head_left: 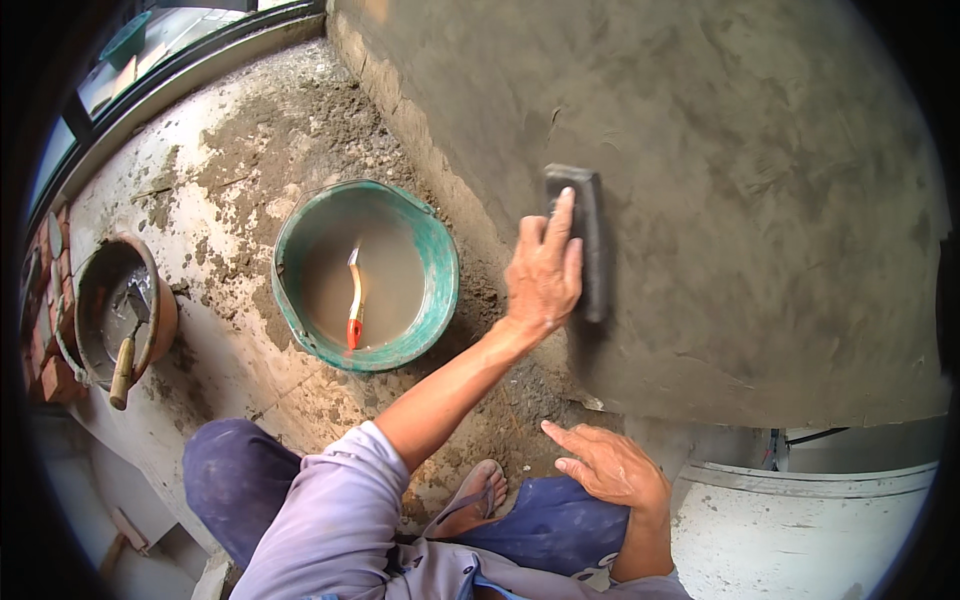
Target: The person smooths a freshly applied plaster surface on a wall using a hand float, dipping the tool into a bucket of water and applying pressure in circular and sweeping motions to create a uniform finish.
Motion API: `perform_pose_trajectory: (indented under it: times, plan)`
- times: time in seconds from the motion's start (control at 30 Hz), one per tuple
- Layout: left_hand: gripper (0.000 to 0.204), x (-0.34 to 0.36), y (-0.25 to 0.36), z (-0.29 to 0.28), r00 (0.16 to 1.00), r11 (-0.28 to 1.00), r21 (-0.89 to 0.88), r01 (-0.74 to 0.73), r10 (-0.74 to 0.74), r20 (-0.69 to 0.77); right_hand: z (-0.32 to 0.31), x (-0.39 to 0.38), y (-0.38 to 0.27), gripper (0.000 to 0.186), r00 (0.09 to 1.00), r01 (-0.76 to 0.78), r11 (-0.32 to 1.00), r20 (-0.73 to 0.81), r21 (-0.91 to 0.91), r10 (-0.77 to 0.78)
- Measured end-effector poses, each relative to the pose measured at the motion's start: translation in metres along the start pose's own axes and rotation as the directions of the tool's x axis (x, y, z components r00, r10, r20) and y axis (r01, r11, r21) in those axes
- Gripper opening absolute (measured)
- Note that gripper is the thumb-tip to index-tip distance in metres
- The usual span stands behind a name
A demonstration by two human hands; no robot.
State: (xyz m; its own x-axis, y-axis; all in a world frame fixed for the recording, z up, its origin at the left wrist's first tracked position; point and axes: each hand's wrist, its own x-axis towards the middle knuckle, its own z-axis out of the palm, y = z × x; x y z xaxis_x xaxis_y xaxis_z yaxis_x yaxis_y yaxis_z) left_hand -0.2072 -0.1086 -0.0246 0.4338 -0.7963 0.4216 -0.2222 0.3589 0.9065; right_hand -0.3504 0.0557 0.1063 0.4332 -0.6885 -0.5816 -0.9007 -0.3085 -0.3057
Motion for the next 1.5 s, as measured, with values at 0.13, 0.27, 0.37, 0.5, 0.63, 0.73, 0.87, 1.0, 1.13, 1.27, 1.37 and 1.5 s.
perform_pose_trajectory:
  times: [0.13,0.27,0.37,0.5,0.63,0.73,0.87,1.0,1.13,1.27,1.37,1.5]
  plan:
    - [0.060,0.026,0.025,0.039,0.997,1.000,-0.004,0.000,-0.001,-0.079,0.006,0.001,0.015,0.053,0.999,-0.033,0.998,0.004,-0.044,0.033]
    - [0.054,0.084,0.006,0.038,0.967,0.998,0.055,-0.032,0.045,-0.251,0.010,-0.012,0.032,0.053,0.995,-0.098,0.995,-0.013,-0.037,0.097]
    - [0.049,0.158,-0.027,0.001,0.951,0.973,-0.013,0.232,-0.230,-0.206,0.007,-0.025,0.035,0.052,0.991,-0.132,0.991,0.001,0.026,0.132]
    - [0.055,0.112,-0.027,0.021,0.971,0.998,0.025,0.051,-0.044,-0.233,0.012,-0.036,0.047,0.051,0.982,-0.186,0.983,0.042,-0.003,0.186]
    - [0.059,0.013,0.007,0.048,0.994,0.999,-0.005,0.034,-0.034,-0.102,0.018,-0.036,0.062,0.051,0.977,-0.214,0.977,0.009,-0.006,0.214]
    - [0.055,0.079,-0.017,0.036,0.975,0.998,0.057,0.033,-0.020,-0.220,0.017,-0.042,0.059,0.051,0.988,-0.156,0.986,-0.006,0.062,0.156]
    - [0.054,0.189,-0.091,-0.007,0.927,0.986,-0.166,0.024,-0.084,-0.365,0.029,-0.061,0.066,0.051,0.984,-0.175,0.983,-0.004,0.060,0.176]
    - [0.058,0.117,-0.058,0.032,0.979,0.998,-0.058,0.019,-0.031,-0.199,0.028,-0.070,0.082,0.053,0.982,-0.172,0.980,-0.067,0.098,0.179]
    - [0.061,0.011,-0.008,0.056,0.993,0.996,-0.032,0.080,-0.083,-0.085,0.011,-0.055,0.060,0.052,0.986,-0.059,0.994,-0.149,0.089,0.072]
    - [0.053,0.156,-0.085,0.008,0.955,0.995,-0.080,0.052,-0.073,-0.286,0.020,-0.055,0.064,0.051,0.998,-0.055,0.993,-0.036,0.109,0.059]
    - [0.054,0.199,-0.101,-0.025,0.962,0.957,-0.257,0.136,-0.189,-0.196,0.030,-0.062,0.083,0.051,0.986,-0.168,0.983,0.024,0.076,0.166]
    - [0.061,0.041,-0.062,0.041,0.991,0.993,0.118,0.003,0.013,-0.131,0.022,-0.048,0.080,0.051,0.966,-0.258,0.966,0.025,-0.014,0.258]
